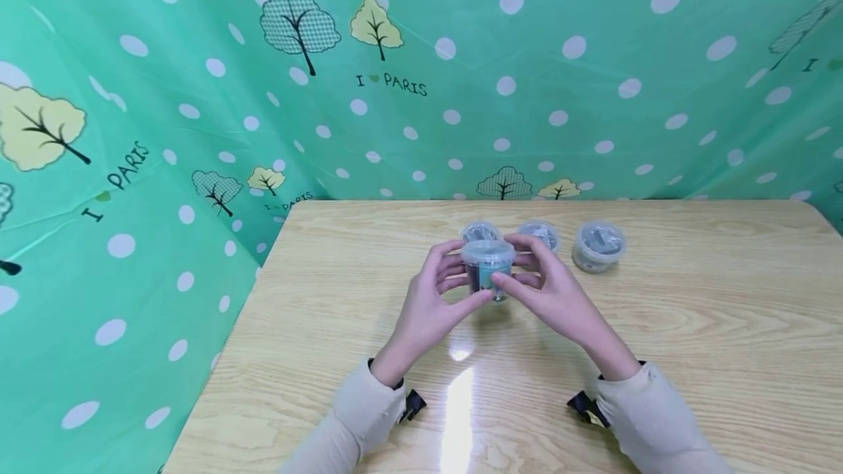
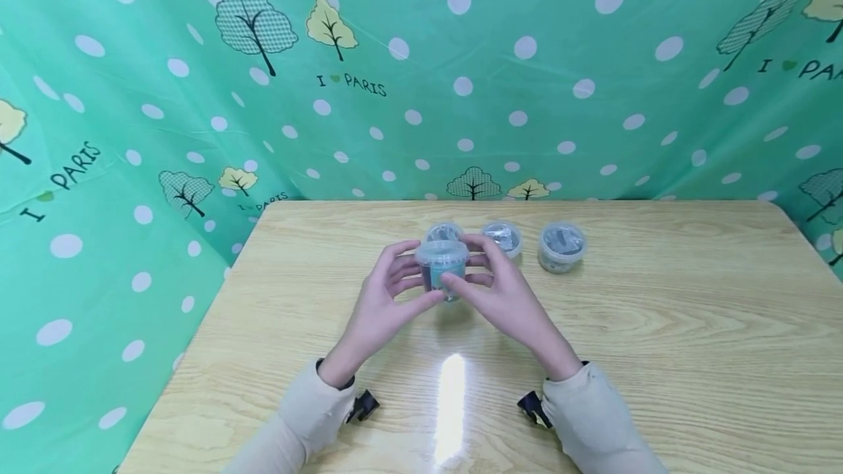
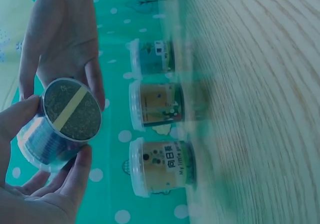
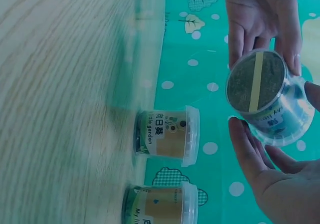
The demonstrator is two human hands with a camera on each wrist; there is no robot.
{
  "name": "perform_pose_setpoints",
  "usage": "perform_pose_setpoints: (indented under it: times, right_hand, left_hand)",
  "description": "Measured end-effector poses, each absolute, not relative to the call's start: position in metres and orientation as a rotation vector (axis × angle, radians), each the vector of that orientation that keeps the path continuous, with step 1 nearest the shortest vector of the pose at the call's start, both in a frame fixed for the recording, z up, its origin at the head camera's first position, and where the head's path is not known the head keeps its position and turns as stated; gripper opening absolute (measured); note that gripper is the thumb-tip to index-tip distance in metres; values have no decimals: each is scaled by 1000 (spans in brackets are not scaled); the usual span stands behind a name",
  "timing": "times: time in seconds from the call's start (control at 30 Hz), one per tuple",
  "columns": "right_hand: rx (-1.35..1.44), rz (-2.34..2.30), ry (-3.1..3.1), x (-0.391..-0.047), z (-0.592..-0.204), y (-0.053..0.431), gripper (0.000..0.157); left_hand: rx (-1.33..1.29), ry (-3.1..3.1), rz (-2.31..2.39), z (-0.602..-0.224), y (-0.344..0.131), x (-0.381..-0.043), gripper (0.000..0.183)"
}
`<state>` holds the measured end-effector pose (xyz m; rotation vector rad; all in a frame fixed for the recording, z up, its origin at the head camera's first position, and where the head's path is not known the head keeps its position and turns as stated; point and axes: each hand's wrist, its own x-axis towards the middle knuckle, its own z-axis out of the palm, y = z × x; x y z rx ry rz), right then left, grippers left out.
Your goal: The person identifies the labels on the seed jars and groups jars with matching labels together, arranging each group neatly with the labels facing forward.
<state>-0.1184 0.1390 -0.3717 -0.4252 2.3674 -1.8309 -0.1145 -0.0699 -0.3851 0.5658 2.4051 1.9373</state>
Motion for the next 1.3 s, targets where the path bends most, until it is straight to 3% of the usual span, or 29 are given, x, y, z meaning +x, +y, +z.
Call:
perform_pose_setpoints:
  times: [0.77, 1.07, 1.3]
  right_hand:
    - [-445, -1933, 2360, -121, -374, 144, 59]
    - [-462, -1953, 2326, -119, -373, 141, 69]
    - [-469, -1974, 2297, -117, -373, 138, 65]
  left_hand:
    - [582, 2172, 2055, -384, -68, -118, 73]
    - [521, 2240, 2041, -383, -69, -118, 73]
    - [495, 2290, 2032, -385, -67, -117, 73]
